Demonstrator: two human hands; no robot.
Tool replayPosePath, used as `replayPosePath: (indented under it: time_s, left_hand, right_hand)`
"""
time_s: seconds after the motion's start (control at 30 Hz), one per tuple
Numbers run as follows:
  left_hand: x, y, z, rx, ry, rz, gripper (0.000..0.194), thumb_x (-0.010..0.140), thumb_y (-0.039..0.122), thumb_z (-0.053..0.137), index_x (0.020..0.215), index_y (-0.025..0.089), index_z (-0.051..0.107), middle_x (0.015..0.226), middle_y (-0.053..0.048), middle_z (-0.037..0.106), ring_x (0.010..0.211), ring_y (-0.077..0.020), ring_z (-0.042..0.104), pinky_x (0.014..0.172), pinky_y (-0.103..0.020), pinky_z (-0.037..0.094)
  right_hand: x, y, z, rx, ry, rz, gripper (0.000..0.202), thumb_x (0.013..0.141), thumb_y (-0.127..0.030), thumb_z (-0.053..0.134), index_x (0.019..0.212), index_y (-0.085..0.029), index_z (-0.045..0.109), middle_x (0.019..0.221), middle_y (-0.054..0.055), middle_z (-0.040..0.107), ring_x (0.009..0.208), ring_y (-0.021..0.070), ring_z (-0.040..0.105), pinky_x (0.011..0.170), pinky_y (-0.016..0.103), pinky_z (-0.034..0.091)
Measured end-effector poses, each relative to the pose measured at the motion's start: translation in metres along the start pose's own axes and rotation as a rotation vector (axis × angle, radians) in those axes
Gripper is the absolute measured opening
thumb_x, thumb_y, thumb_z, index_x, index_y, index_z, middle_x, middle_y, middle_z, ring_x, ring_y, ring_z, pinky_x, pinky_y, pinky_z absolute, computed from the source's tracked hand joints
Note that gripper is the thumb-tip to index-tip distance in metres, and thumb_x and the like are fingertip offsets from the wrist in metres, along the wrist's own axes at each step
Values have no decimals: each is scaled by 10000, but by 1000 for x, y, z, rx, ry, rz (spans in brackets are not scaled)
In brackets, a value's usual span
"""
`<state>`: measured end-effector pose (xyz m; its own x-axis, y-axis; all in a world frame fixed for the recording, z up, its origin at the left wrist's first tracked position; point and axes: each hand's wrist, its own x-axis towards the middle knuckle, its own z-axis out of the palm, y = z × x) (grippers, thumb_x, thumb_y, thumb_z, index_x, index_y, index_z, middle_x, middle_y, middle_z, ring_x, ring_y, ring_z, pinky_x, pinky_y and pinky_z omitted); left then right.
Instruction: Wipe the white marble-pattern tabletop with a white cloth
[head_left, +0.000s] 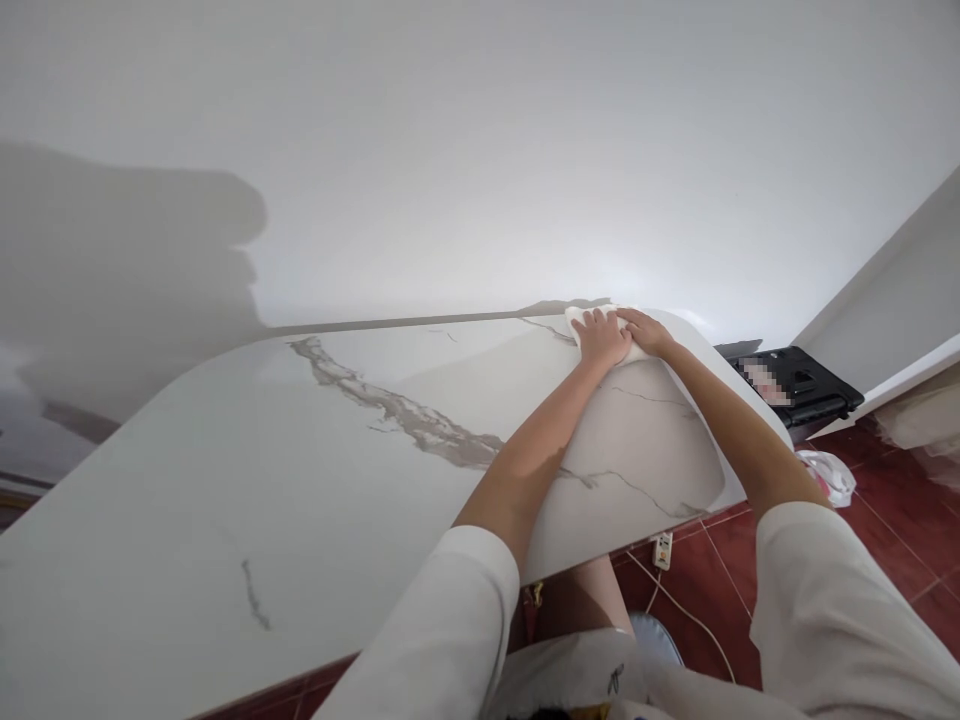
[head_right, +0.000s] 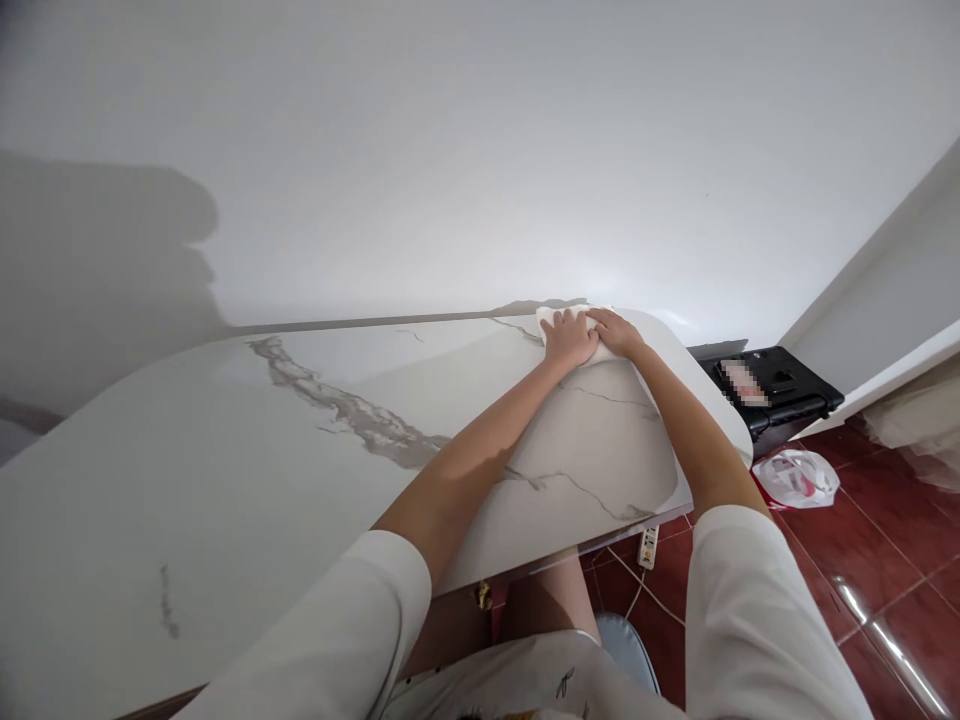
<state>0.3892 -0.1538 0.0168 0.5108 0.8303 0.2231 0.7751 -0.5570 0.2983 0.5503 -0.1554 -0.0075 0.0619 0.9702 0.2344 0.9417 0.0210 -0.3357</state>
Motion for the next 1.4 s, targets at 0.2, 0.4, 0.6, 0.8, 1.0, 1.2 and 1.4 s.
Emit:
replayPosePath:
  time_s: [0.2, 0.4, 0.6, 0.8, 1.0, 1.2, 1.4]
  left_hand:
    - [-31, 10, -5, -7, -10, 5, 491, 956, 369, 296, 1360, 164, 486, 1427, -164, 478, 1326, -330, 374, 1127, -548, 231]
    - [-60, 20, -8, -18, 0, 6, 474, 953, 370, 322, 1340, 160, 497, 1413, -165, 485, 1324, -333, 369, 1122, -560, 241]
    - [-90, 27, -12, 2, -6, -2, 462, 960, 362, 313, 1325, 156, 509, 1410, -162, 482, 1306, -331, 386, 1106, -554, 272]
    - [-126, 36, -23, 22, -57, -1, 487, 962, 372, 314, 1375, 163, 466, 1447, -165, 449, 1345, -346, 350, 1111, -569, 268]
    - [-153, 45, -27, 11, -42, 0, 495, 956, 367, 316, 1380, 162, 470, 1456, -168, 447, 1360, -354, 336, 1115, -590, 259]
    - [-177, 51, -31, 8, -25, 9, 501, 954, 354, 315, 1379, 138, 471, 1472, -177, 437, 1377, -361, 324, 1117, -598, 264]
    - [-203, 60, -32, 19, -50, 54, 533, 961, 362, 297, 1421, 125, 426, 1506, -192, 395, 1395, -377, 297, 1123, -616, 251]
  right_hand:
    - [-32, -9, -5, 11, -16, 0, 547, 907, -283, 316, 1416, -238, 511, 1511, -10, 488, 1439, 233, 377, 1199, 467, 313]
    - [-63, -18, -11, 3, -42, 7, 563, 906, -263, 300, 1436, -214, 484, 1534, 10, 457, 1459, 230, 342, 1208, 480, 291]
    - [-92, -26, -12, 23, -38, -9, 544, 916, -295, 315, 1426, -239, 497, 1521, -1, 475, 1456, 230, 350, 1219, 473, 284]
    - [-125, -33, -14, 57, -50, -61, 524, 934, -348, 334, 1424, -273, 504, 1524, -7, 469, 1458, 231, 348, 1231, 471, 268]
    - [-150, -35, -15, 47, -24, -94, 526, 944, -359, 328, 1432, -264, 498, 1513, 3, 484, 1450, 241, 363, 1228, 483, 275]
    - [-174, -43, -18, 20, -32, -99, 540, 952, -374, 303, 1442, -246, 488, 1523, 7, 470, 1454, 248, 356, 1230, 478, 279]
    - [-208, -51, -24, 14, -22, -123, 531, 957, -381, 295, 1441, -265, 482, 1520, -2, 474, 1469, 241, 325, 1246, 497, 238]
